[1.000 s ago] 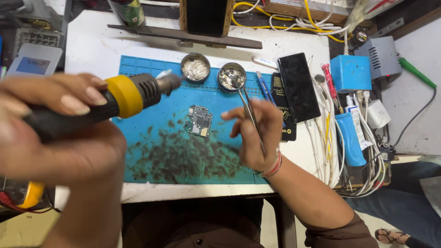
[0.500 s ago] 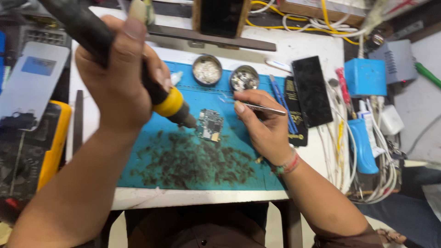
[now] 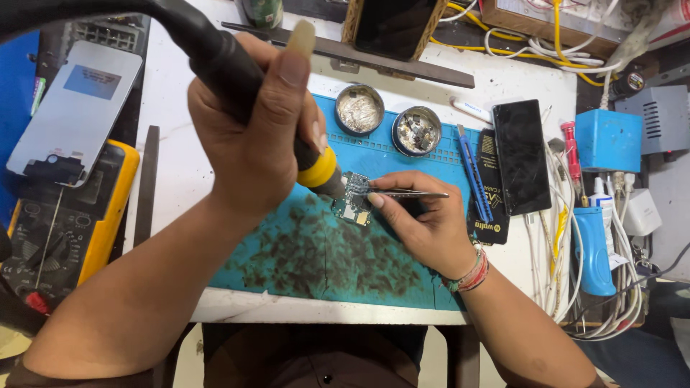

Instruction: The person uses a hot air gun and tweezers to work on a circuit board. They apply heat to components on the board and manipulate them with tweezers on a blue work mat.

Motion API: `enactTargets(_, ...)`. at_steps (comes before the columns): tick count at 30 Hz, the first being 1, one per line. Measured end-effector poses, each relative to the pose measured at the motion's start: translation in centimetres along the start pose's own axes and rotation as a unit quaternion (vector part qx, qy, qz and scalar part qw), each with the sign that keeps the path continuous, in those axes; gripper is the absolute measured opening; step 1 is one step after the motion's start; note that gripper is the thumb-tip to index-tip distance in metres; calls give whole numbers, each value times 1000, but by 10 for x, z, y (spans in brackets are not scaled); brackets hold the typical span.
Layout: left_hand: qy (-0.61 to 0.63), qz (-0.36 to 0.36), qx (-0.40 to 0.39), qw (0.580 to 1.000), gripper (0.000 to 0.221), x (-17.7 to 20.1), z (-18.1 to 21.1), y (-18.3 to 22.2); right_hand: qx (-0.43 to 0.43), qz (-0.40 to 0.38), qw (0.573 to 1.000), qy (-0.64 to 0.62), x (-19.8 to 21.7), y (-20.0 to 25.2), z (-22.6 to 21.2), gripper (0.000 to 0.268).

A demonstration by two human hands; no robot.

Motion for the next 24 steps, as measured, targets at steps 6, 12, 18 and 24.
enactTargets(6,1,-1,1,1000,27,-3,0,3,-2,-17,1000,-12,-3,0,2,13)
enactTargets(12,-3,-14,-18,1000,26,-2,0,2,17,-18,1000,-4,-4,0,-1,13)
enactTargets(18,-5,-22,-24,999,26,-1,-1,2,26,-17,999,6,-4,0,-3,12)
enactTargets(24,-8,-26,-26,999,26,0,-2,2,23,-19,1000,4,-5,0,-2,13)
Point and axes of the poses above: each hand's wrist, its own y-axis away from the middle knuckle, its own x-axis out of the back of the hand, z = x × y, the point moved 7 cm from there along -y, towards the middle knuckle, and after that the axes turned 8 degrees about -x, right-handed, at the moved point
